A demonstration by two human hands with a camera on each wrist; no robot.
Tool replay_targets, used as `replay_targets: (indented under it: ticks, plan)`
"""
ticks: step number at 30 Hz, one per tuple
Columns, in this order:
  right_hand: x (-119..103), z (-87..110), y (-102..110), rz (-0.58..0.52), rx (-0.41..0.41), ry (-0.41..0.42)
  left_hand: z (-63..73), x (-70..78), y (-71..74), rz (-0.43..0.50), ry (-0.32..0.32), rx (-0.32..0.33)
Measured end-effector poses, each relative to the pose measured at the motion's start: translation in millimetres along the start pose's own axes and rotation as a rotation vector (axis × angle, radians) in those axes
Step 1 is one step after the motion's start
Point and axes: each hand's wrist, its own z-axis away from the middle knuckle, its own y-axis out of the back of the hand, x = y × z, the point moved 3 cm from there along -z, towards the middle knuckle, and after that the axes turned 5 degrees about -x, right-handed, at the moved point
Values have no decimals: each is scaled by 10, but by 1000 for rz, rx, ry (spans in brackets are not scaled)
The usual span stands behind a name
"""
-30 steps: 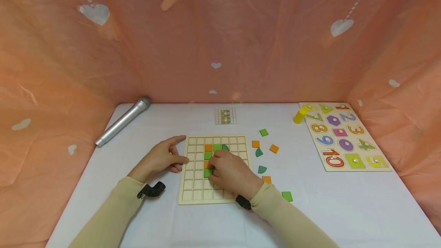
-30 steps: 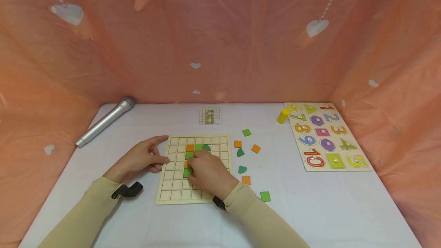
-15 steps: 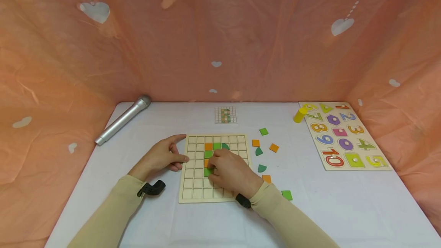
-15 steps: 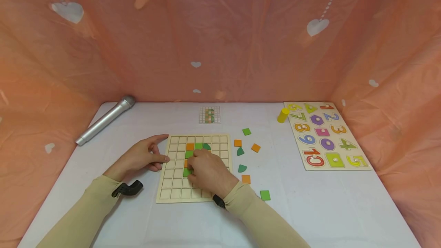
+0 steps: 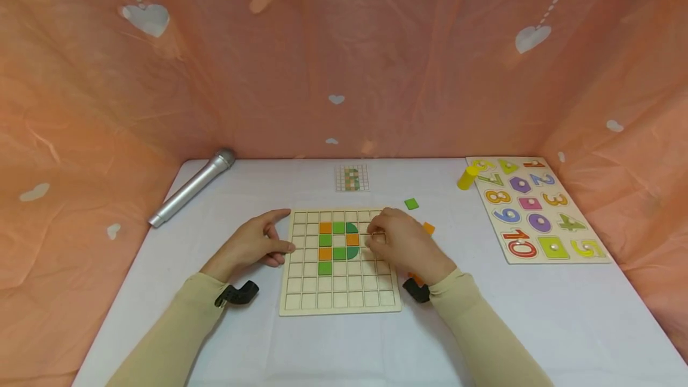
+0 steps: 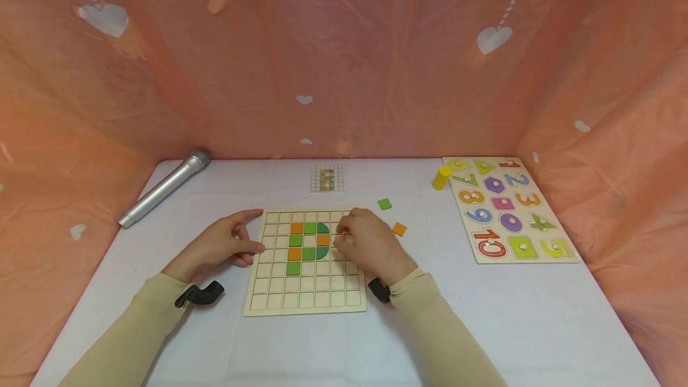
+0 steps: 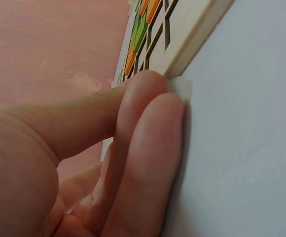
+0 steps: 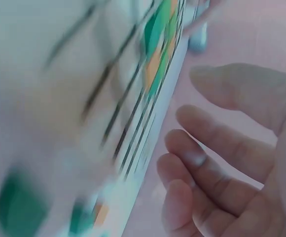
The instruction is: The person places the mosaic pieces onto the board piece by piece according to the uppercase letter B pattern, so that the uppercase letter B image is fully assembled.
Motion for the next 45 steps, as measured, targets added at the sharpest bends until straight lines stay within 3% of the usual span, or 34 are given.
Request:
replay_targets:
  ticks: [8,14,29,36,45]
  plan:
    - [635,235,252,-107,33,-285,10,5,-1,-8,4,2]
    - [875,333,297,-108,26,-369,18,8,2,-10,-2,-4]
    - [1046,374,323,-136,-37,-413,-7,-40,-4,-6,-3,5]
    - [998,376,325,-151,-54,-414,4,-31,6,-13,-10,0]
    - [837,325,293,-108,-21,-338,11,-11,5,-10,0,-1]
